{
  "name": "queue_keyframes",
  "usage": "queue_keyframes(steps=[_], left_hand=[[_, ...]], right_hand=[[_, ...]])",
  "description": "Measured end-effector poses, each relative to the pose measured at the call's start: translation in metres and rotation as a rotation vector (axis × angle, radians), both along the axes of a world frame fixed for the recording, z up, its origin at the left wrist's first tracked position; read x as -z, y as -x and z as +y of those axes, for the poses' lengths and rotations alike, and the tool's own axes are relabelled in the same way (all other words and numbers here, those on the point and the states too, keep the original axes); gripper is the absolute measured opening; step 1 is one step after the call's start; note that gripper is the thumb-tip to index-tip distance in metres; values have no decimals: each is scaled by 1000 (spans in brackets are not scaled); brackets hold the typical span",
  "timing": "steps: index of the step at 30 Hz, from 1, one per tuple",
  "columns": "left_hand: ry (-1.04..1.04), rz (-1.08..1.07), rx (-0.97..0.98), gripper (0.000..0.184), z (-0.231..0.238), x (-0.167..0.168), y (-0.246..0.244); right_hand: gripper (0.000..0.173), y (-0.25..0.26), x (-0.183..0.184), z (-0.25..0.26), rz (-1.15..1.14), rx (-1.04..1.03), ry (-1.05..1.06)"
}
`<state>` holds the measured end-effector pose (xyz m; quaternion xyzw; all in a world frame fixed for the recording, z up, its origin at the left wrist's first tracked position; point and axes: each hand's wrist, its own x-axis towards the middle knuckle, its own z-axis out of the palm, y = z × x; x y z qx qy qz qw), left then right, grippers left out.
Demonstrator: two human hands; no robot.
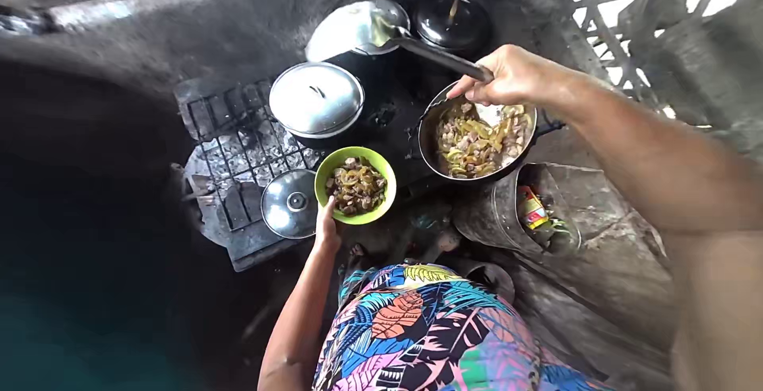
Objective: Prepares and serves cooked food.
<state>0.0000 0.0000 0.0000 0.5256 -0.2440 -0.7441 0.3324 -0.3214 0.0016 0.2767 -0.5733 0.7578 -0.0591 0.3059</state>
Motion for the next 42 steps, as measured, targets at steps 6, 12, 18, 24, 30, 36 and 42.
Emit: queue_keyframes(steps=[6, 12, 18, 24, 30, 36, 42], left_hand=[[65, 22, 13, 51, 2, 4, 5], [69, 34, -10, 51, -5, 4, 21], [32, 29, 9, 53, -6, 2, 35], [33, 96, -13, 53, -10, 2, 41], [6, 112, 7, 52, -11, -7, 46], [-24, 115, 22, 53, -13, -6, 50], [-26, 139, 43, 53, -14, -6, 53]], right_hand=[[25, -40, -22, -16, 221, -293, -66], [25, -77, -39, -29, 283, -413, -92], [24, -118, -58, -46, 347, -570, -87], [22, -147, -63, -61, 418, -696, -89], [17, -174, -65, -69, 518, -768, -113], [20, -186, -66, -74, 549, -802, -151], [21, -197, -62, -72, 594, -787, -198]])
